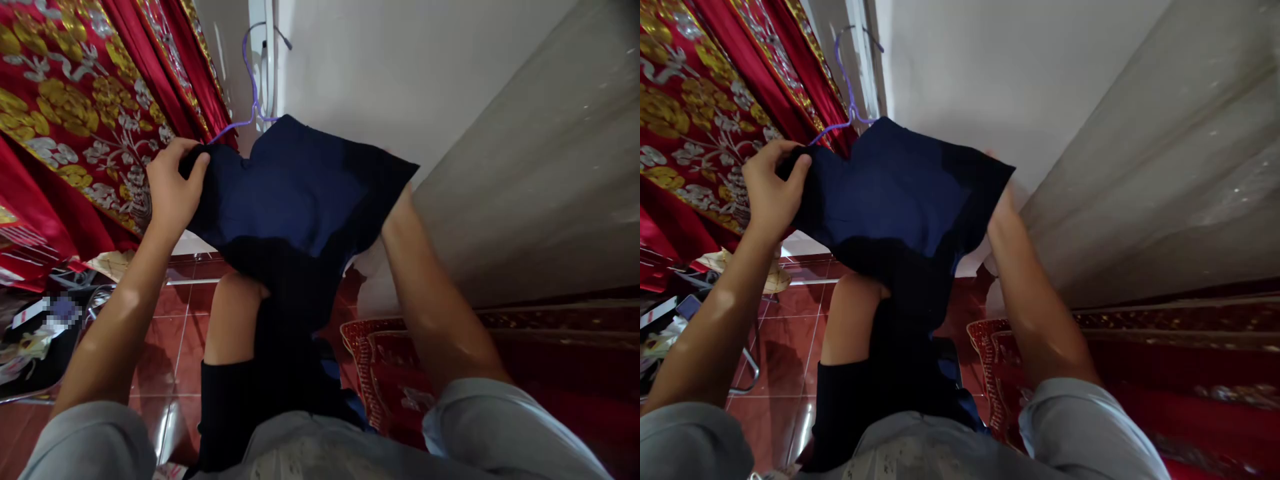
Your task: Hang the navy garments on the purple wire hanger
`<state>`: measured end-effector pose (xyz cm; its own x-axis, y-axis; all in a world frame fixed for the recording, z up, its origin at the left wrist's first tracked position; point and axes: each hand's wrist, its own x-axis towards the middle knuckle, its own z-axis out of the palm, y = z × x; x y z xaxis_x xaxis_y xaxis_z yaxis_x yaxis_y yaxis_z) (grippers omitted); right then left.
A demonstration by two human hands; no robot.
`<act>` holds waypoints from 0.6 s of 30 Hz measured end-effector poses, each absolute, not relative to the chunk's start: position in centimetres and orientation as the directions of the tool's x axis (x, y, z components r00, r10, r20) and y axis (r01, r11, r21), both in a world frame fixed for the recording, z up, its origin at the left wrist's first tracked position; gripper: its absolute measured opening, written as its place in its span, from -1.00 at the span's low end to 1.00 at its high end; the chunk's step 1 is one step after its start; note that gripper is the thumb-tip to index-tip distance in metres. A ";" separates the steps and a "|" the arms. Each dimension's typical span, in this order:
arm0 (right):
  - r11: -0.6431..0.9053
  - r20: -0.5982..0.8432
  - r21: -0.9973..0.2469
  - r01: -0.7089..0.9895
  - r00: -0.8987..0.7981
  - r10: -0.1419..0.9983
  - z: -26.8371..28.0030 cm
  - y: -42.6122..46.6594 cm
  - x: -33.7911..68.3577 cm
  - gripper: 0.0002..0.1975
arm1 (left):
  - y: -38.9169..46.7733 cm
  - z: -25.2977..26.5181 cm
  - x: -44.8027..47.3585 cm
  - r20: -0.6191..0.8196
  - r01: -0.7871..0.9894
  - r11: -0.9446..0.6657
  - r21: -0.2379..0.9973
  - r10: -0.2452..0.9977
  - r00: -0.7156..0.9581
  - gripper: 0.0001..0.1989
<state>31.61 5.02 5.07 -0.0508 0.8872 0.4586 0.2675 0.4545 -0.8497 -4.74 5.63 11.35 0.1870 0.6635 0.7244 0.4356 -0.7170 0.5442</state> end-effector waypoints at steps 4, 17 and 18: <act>0.492 0.488 -0.869 -0.053 0.078 0.869 7.6 4.1 31.8 -0.25 | 6.4 11.8 -4.8 0.733 0.483 -0.691 0.538 0.666 0.136 -0.78; 0.358 0.180 -0.925 0.124 -0.689 0.702 6.6 0.8 26.3 -0.21 | 3.9 8.9 -3.9 0.697 0.272 -0.757 0.595 0.654 0.295 -0.65; 0.444 0.260 -0.877 0.182 -0.598 0.758 5.7 1.0 25.3 -0.20 | 3.4 8.8 -3.4 0.697 0.223 -0.773 0.594 0.632 0.338 -0.61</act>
<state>25.31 1.05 5.73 -0.5977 0.7583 0.2603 0.1816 0.4443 -0.8773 -3.37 3.38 8.76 0.3385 0.6324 0.6968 0.2225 -0.7733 0.5937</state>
